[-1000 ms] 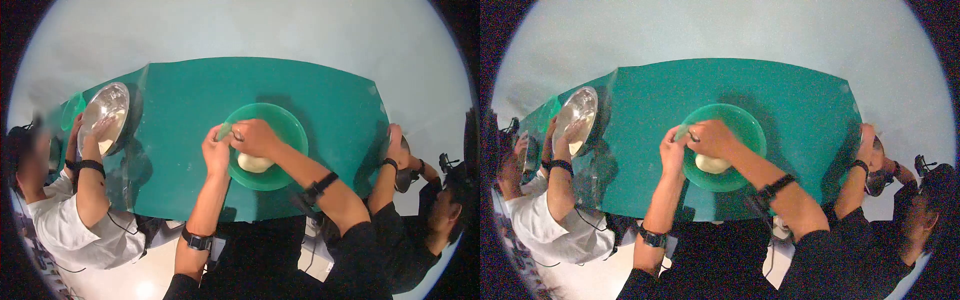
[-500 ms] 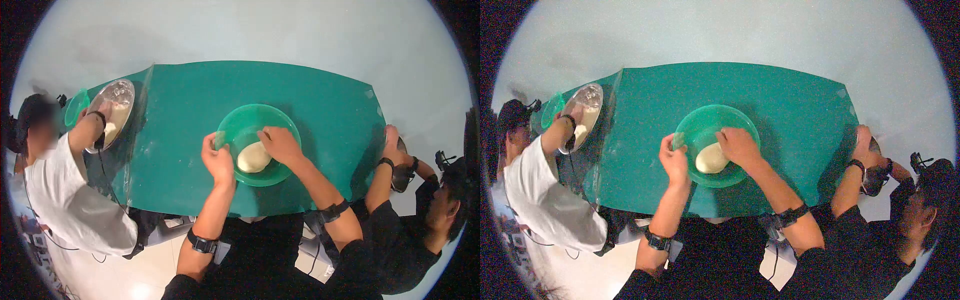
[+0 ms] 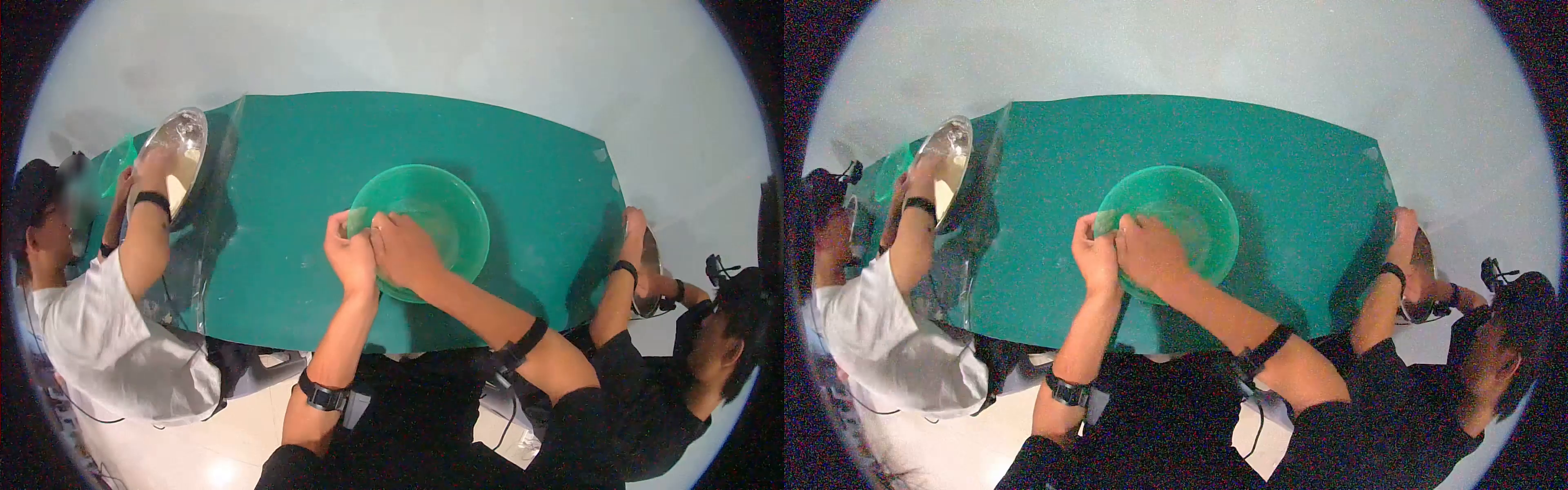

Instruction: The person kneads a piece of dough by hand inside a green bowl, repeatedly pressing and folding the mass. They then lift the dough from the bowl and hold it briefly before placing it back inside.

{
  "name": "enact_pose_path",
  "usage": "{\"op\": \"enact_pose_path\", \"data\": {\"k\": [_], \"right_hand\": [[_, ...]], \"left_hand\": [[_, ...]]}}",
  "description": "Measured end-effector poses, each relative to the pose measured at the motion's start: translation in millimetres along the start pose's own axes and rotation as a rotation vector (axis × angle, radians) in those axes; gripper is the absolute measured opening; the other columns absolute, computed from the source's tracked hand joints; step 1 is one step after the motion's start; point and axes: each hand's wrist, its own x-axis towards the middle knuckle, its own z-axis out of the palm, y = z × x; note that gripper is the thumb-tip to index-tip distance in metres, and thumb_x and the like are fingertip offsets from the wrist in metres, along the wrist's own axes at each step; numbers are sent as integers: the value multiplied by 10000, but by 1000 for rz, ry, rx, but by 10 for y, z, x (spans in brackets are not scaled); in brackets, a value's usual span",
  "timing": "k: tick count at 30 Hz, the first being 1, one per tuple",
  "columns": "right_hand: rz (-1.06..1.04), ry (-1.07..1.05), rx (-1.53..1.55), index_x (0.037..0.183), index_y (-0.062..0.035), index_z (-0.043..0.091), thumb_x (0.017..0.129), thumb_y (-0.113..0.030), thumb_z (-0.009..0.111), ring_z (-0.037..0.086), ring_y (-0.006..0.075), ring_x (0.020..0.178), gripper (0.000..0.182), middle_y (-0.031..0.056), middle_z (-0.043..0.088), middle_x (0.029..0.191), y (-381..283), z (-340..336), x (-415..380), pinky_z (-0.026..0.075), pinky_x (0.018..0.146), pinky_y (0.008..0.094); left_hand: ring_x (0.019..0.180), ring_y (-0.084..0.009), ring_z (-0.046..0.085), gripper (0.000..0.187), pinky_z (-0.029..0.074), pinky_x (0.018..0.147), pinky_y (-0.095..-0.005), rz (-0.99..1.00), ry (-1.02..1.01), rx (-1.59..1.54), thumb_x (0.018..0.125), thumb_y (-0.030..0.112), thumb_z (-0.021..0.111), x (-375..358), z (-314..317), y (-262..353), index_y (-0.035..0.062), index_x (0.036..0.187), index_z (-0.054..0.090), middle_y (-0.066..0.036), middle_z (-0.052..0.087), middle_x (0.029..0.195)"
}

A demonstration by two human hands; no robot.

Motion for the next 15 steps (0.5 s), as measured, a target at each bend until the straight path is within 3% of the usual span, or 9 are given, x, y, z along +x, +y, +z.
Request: {"op": "enact_pose_path", "data": {"k": [1,4,7,13,15], "right_hand": [[23,-65,-41,1100,-33,545,952,-249,607,646,424,1035,269,222,625,1075,-32,5,15,556,825,535],[-96,78,-202,1101,-13,527,941,-240,622,647,427,1062,293,243,626,1068,38,58,117,564,822,516],[14,138,-182,1125,-36,522,922,-196,631,685,422,960,281,242,662,985,-7,93,302,576,748,512],[336,287,-123,1020,-56,521,894,-150,605,694,433,771,178,201,690,785,251,76,713,526,699,562],[283,381,-177,1095,-60,558,888,-206,631,688,437,689,263,189,689,735,324,123,743,536,640,564]], "left_hand": [[903,-138,616,225,505,788,-294,-12,5,-8,872,-69,601,30,-11,-52,31,1067,651,-38,666,985],[908,-134,614,228,501,792,-292,-92,3,-24,877,-64,613,-79,3,54,30,1078,664,-41,674,997],[902,-130,603,226,481,807,-284,-98,0,-44,883,-39,594,-70,32,147,4,1096,655,-36,663,990],[923,-131,606,332,468,834,-268,11,-74,-11,818,-89,496,24,-72,93,-20,1103,650,-57,672,1009],[921,-132,609,382,469,837,-263,7,-73,-14,783,-110,454,49,-67,41,-20,1098,651,-62,675,1004]]}}
